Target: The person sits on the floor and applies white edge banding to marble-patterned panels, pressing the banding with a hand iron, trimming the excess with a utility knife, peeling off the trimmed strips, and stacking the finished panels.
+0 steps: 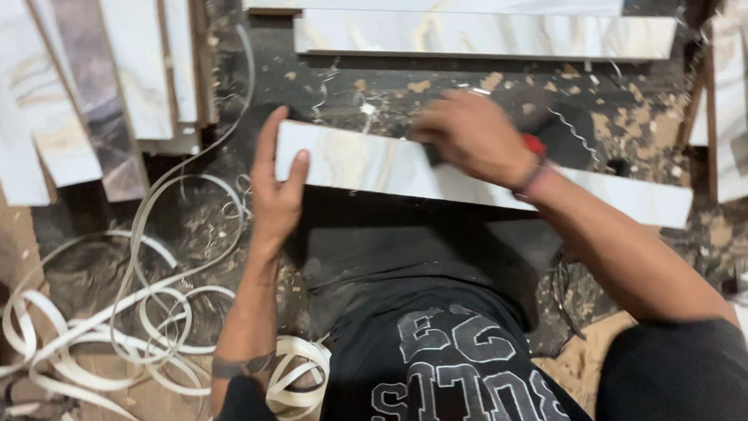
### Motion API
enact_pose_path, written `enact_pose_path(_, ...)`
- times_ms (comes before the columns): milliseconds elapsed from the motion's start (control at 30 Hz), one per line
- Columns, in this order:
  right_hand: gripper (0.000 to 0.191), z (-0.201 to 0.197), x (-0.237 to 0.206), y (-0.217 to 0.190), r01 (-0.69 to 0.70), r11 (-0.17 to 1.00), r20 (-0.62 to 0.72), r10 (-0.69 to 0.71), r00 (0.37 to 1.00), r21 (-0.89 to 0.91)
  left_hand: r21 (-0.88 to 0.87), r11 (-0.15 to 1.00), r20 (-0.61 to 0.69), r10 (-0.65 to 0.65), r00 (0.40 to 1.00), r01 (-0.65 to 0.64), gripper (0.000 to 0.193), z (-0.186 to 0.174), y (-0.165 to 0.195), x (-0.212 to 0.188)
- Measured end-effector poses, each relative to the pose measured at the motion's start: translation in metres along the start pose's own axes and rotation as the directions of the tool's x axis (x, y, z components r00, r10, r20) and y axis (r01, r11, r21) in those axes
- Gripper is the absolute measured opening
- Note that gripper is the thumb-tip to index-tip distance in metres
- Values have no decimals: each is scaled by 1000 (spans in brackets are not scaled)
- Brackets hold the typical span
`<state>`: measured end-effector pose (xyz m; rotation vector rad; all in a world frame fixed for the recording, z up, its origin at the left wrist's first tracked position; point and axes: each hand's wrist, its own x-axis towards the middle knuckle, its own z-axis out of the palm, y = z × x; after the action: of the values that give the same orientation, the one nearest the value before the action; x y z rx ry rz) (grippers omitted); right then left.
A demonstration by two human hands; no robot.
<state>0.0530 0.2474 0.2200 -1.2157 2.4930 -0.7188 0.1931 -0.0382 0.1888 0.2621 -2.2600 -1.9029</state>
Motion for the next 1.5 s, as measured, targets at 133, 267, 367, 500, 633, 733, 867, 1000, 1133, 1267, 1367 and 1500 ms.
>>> enact_pose_path(133, 10, -17, -62, 13, -184, 982, -33, 183, 983, -34, -67, 995, 22, -68, 997, 69, 56, -2, -3, 1)
enact_pose_path(267, 10, -14, -66, 6, -285, 953, -28, 283, 959, -104, -77, 994, 33, -73, 997, 76, 58, 0, 1, -5)
enact_pose_path(367, 8, 1, -19, -22, -194, 977, -94, 186, 978, -88, -62, 998, 48, -29, 998, 31, 59, 5, 2, -12)
enact_pose_path(500, 8, 32, 70, -83, 68, 998, -210, -67, 976, 1, -8, 996, 57, 89, 994, -89, 64, 14, -3, -25)
enact_pose_path(633, 8, 50, 124, -114, -13, 1000, -59, 13, 998, 2, -185, 983, -19, -15, 1000, 11, 73, 15, -7, -31)
enact_pose_path(733, 16, 51, 108, -96, 24, 991, -193, 1, 981, 129, -198, 969, 4, -152, 988, 150, 78, 13, -9, -28)
enact_pose_path(867, 33, 30, 34, -21, -183, 960, -121, 212, 970, 214, -300, 953, 26, -42, 999, 48, 60, 12, -17, -17)
enact_pose_path(1000, 54, -1, -76, 45, -574, 799, 61, 574, 817, 180, -351, 930, 25, -110, 994, 112, 45, 12, -37, -6)
enact_pose_path(1133, 77, -6, -147, 47, -553, 833, 128, 551, 824, -22, -224, 944, -7, -252, 968, 244, 29, 14, -66, 12)
enact_pose_path(1267, 84, 2, -152, 23, -475, 749, 98, 575, 812, -462, 51, 960, 1, -276, 961, 275, 30, 2, -82, 9)
enact_pose_path(1367, 78, -3, -130, 13, -309, 840, 111, 395, 912, -446, 31, 972, 74, -234, 969, 232, 31, -20, -86, -5)
enact_pose_path(1500, 84, 5, -100, -9, -121, 846, 102, 201, 974, -519, -126, 923, 170, -342, 924, 365, 27, -54, -91, -32)
